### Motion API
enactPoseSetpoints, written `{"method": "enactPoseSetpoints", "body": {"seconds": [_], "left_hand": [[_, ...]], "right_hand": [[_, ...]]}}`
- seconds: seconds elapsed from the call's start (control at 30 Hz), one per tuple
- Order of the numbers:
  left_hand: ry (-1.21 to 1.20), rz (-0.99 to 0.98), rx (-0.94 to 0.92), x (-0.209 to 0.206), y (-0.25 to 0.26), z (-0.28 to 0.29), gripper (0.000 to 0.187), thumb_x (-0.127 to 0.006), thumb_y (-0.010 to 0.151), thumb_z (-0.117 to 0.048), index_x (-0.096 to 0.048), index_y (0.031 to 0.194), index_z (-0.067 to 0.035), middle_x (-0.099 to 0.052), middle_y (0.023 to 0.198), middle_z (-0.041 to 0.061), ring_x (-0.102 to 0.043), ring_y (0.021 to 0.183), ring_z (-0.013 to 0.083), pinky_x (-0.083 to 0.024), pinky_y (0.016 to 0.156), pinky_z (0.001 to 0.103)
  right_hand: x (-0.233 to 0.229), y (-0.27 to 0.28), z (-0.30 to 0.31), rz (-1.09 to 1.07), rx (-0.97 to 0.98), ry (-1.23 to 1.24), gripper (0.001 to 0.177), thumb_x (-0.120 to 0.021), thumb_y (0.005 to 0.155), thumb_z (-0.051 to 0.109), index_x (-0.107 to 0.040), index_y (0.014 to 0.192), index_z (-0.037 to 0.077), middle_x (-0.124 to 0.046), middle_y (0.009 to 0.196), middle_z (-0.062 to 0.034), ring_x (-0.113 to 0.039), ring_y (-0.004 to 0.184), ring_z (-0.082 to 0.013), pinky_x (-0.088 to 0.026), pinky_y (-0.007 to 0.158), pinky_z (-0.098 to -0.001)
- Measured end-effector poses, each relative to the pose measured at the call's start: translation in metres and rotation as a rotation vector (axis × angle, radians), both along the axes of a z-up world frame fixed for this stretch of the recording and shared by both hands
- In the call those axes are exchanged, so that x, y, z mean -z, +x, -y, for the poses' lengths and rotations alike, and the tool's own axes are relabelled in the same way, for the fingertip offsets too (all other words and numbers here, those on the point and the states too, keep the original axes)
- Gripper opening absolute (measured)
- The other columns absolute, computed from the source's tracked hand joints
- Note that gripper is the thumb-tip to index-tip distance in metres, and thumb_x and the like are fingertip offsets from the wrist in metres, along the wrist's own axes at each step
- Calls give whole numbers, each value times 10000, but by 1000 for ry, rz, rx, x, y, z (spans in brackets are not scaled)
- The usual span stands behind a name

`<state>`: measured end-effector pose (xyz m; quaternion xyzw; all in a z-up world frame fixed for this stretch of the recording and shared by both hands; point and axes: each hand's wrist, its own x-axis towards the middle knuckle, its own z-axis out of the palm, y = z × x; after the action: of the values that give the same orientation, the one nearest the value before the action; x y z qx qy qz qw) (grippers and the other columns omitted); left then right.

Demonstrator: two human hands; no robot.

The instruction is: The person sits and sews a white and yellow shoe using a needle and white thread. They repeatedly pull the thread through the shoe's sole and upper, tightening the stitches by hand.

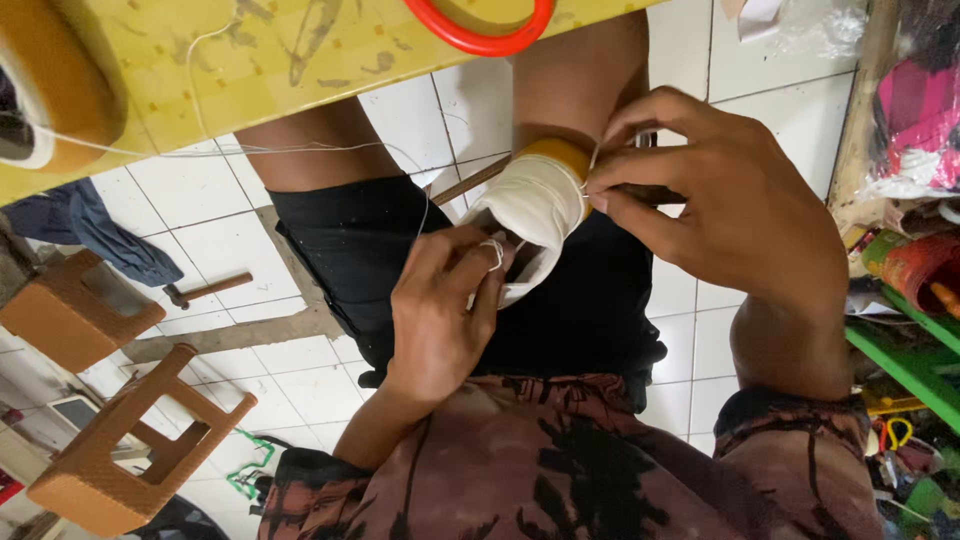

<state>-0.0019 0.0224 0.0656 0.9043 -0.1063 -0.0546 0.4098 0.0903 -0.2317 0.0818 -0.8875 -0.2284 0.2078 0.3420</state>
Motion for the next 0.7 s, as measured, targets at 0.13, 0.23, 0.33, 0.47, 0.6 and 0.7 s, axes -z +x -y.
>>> {"method": "enactPoseSetpoints", "body": {"seconds": [0.13, 0.23, 0.33, 0.47, 0.6, 0.7], "left_hand": [[-434, -210, 12, -19, 6, -5, 95, -630, 1034, -83, -699, 973, -60, -648, 1256, 178, -682, 1188, 315, -573, 989, 400], [-917, -462, 69, -3, 5, 0, 106, -590, 1073, -139, -598, 990, -74, -687, 1250, 211, -759, 1003, 255, -641, 981, 376], [-723, -263, 23, 21, 4, 20, 107, -622, 1054, -117, -651, 970, -55, -635, 927, 73, -604, 874, 205, -483, 812, 328], [-398, 69, -177, 33, 8, 45, 104, -671, 943, 55, -672, 859, -6, -617, 831, 97, -582, 755, 238, -468, 686, 365], [-365, 100, -242, 43, 10, 55, 220, -650, 939, 67, -617, 737, -15, -462, 657, 63, -391, 608, 180, -333, 568, 352], [-378, 13, -241, 48, 11, 52, 295, -658, 934, -19, -525, 674, -58, -479, 634, 97, -406, 614, 191, -341, 600, 391]], "right_hand": [[-1, -8, 4, 45, -13, -60, 187, -730, 1019, 196, -848, 1151, 136, -626, 1183, -81, -687, 1002, -237, -526, 837, -419], [-4, -8, 5, -43, 0, -101, 167, -692, 1031, 212, -823, 1130, 180, -654, 936, -32, -649, 726, -213, -473, 743, -389], [-4, -8, 5, -9, -59, -66, 99, -672, 1014, 156, -764, 1036, 131, -769, 1004, -9, -700, 886, -236, -479, 773, -406], [-6, -8, 3, -20, -54, -147, 140, -654, 1031, 206, -769, 1024, 127, -791, 972, 12, -714, 843, -240, -476, 757, -412], [-6, -5, 2, 18, -97, -168, 155, -643, 1016, 187, -778, 1043, 115, -763, 1084, -5, -700, 940, -262, -490, 775, -445], [-2, -6, 1, 87, -95, -95, 111, -726, 1005, 151, -805, 1068, 107, -684, 1213, -87, -690, 1031, -276, -498, 868, -452]]}}
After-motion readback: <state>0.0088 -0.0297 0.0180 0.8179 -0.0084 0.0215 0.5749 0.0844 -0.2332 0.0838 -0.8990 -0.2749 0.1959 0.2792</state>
